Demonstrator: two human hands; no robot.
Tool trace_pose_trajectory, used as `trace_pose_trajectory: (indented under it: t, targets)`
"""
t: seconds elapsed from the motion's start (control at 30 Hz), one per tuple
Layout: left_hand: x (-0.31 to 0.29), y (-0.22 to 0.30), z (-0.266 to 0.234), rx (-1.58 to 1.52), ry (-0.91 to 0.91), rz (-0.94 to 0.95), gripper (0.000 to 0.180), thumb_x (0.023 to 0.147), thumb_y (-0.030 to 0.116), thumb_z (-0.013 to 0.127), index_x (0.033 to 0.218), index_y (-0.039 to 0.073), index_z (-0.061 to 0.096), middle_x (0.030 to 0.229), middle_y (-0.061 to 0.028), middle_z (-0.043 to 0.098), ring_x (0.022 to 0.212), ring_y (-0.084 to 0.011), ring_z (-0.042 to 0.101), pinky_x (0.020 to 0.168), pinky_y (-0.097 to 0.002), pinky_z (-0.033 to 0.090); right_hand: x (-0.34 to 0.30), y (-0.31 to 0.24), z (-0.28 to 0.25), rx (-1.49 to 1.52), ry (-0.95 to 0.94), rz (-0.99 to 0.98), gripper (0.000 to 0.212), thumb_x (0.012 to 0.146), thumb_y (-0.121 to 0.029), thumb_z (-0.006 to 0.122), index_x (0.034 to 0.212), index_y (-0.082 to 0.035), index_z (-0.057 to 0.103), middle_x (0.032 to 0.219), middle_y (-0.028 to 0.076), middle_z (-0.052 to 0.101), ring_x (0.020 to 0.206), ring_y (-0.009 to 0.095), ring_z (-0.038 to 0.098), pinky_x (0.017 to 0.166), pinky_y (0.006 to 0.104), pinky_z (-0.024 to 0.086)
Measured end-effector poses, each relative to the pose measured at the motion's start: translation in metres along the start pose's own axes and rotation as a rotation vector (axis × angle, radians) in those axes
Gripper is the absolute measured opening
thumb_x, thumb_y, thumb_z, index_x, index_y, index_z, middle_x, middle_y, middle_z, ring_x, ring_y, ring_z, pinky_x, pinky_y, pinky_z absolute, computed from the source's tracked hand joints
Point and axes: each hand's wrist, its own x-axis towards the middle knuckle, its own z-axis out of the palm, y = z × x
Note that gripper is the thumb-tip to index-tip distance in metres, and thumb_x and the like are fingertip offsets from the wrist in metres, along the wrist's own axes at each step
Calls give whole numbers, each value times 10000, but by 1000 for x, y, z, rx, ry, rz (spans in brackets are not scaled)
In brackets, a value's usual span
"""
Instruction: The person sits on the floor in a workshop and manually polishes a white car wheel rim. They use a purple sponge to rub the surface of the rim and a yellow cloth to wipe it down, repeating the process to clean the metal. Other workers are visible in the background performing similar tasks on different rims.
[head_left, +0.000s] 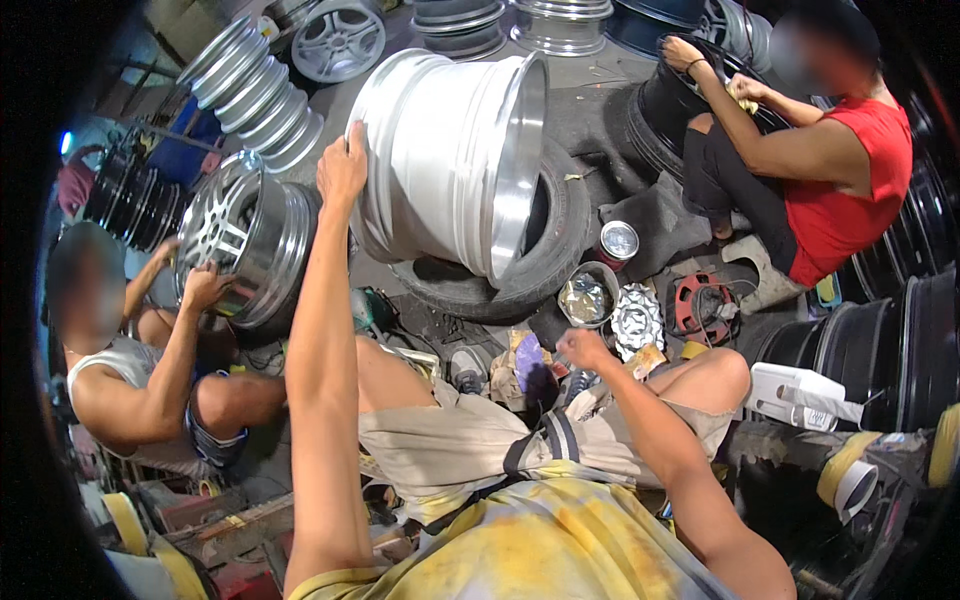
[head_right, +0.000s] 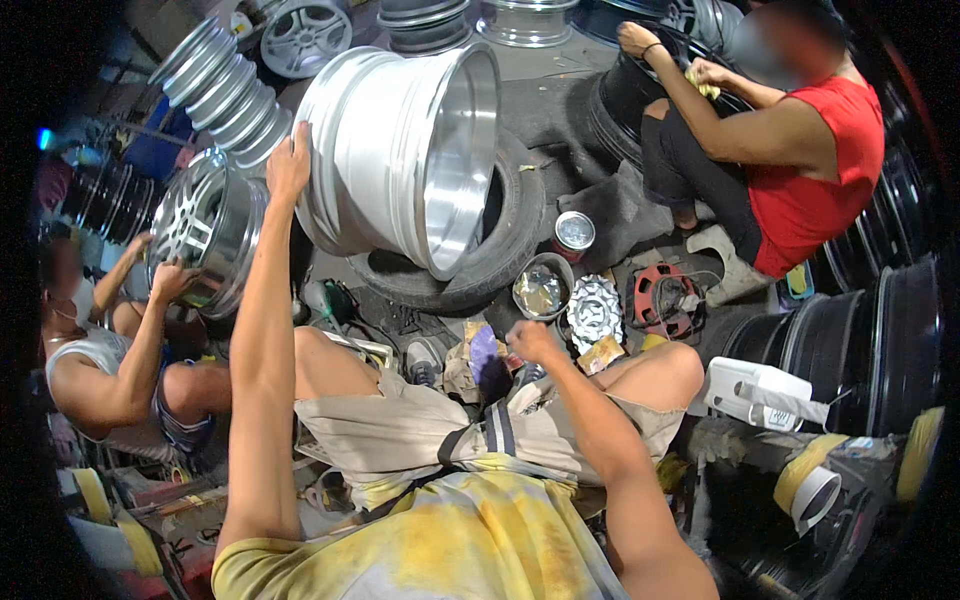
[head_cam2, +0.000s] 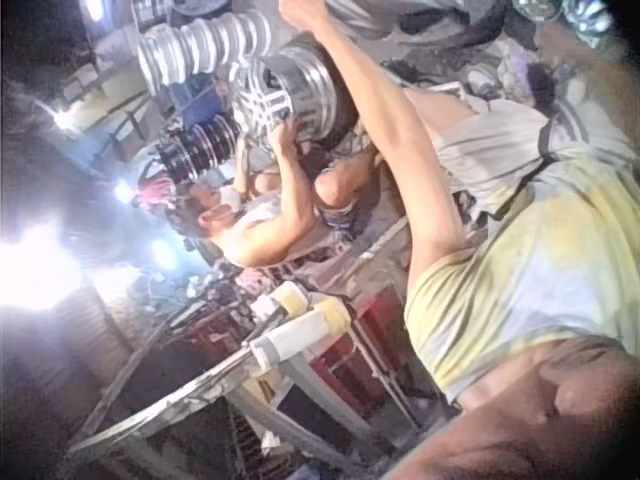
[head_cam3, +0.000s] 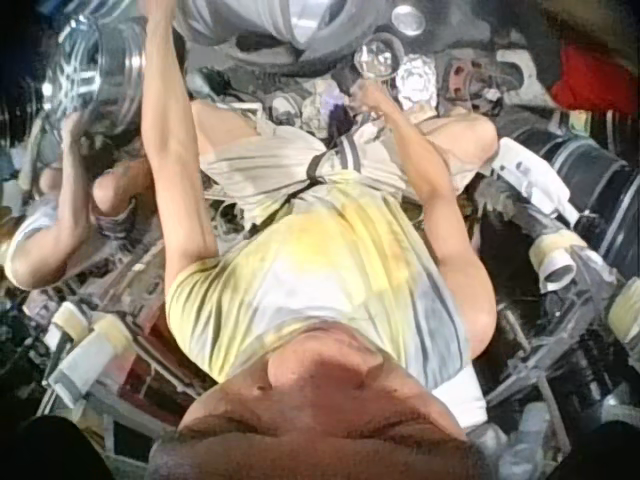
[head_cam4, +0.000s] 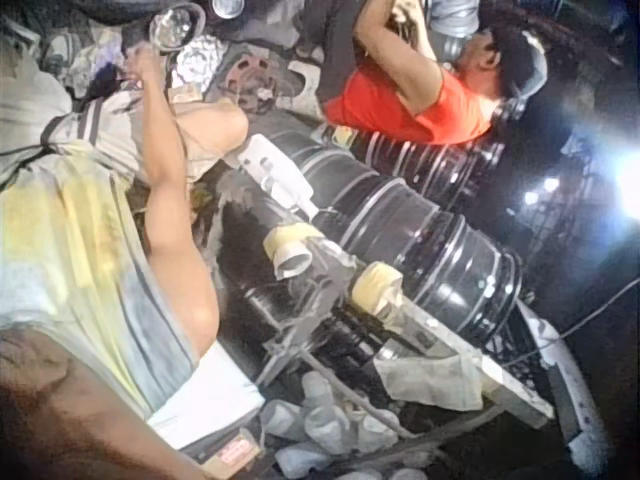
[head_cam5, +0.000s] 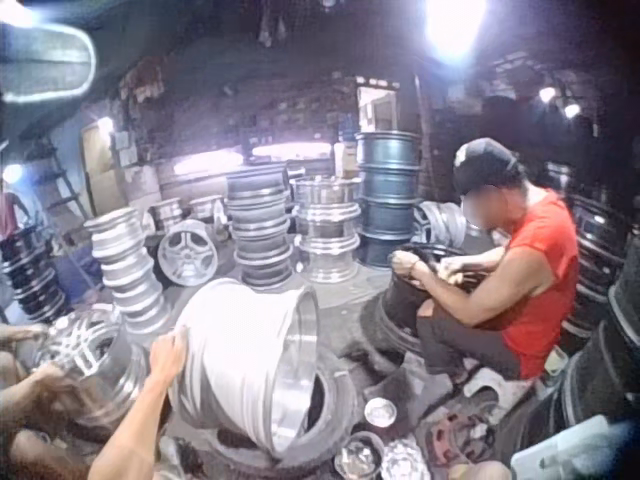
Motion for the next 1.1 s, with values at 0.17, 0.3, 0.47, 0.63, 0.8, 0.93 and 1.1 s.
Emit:
trace_pose_trajectory:
  t: [0.17, 0.3, 0.47, 0.63, 0.8, 0.93, 1.1]
  targets:
    - [-69, 55, -40, 9, 37, 10, 654, 1056, 549, 438, 1015, -32, 736, 1030, -338, 698, 1029, -541, 645, 911, -585, 486, -10, -3, 53, -381, -247, 230, 366, 855, -296, 694, 1122, -58, 772, 1182, 206, 736, 1096, 382, 718, 939, 487, 578]
    - [-108, 83, -38, -189, 219, 40, 515, 1060, 428, 522, 899, -24, 709, 855, -314, 676, 844, -526, 655, 742, -577, 496, -15, 14, 91, -710, -330, 148, 371, 920, -345, 622, 1151, -106, 786, 1232, 126, 686, 1232, 356, 592, 853, 520, 584]
    - [-96, 71, -41, -279, 191, -49, 531, 1065, 438, 517, 874, -30, 679, 786, -302, 664, 787, -524, 646, 712, -563, 491, -13, 12, 102, -498, -37, 146, 359, 882, -289, 663, 1166, -94, 765, 1171, 215, 689, 1191, 376, 588, 865, 480, 566]
    - [-69, 95, -16, -243, 91, -3, 557, 1068, 457, 485, 851, -29, 649, 854, -314, 681, 862, -533, 649, 775, -593, 482, 2, -15, 61, -443, -362, 102, 387, 842, -222, 691, 1169, -20, 729, 1230, 264, 697, 1197, 399, 662, 1028, 440, 538]
    - [-36, 109, 3, -180, 73, -18, 576, 1061, 483, 457, 886, -23, 669, 926, -319, 691, 931, -542, 645, 819, -606, 484, -12, -64, -21, -109, -300, 16, 363, 865, -313, 746, 1065, -12, 715, 1097, 253, 725, 1077, 404, 690, 917, 482, 554]
    - [-33, 103, 6, -260, 9, 10, 623, 1062, 503, 454, 844, -44, 657, 853, -285, 696, 868, -497, 667, 792, -565, 482, -12, -68, -74, 139, 66, -227, 318, 880, -319, 778, 949, -16, 712, 899, 189, 723, 841, 345, 697, 773, 439, 555]
    - [-1, 54, 18, -768, -169, -281, 682, 1042, 591, 520, 717, 1, 626, 652, -23, 574, 665, -137, 519, 625, -353, 445, 45, -96, -177, 426, 437, -65, 300, 915, -254, 774, 829, 3, 646, 713, 80, 632, 620, 135, 580, 590, 339, 473]
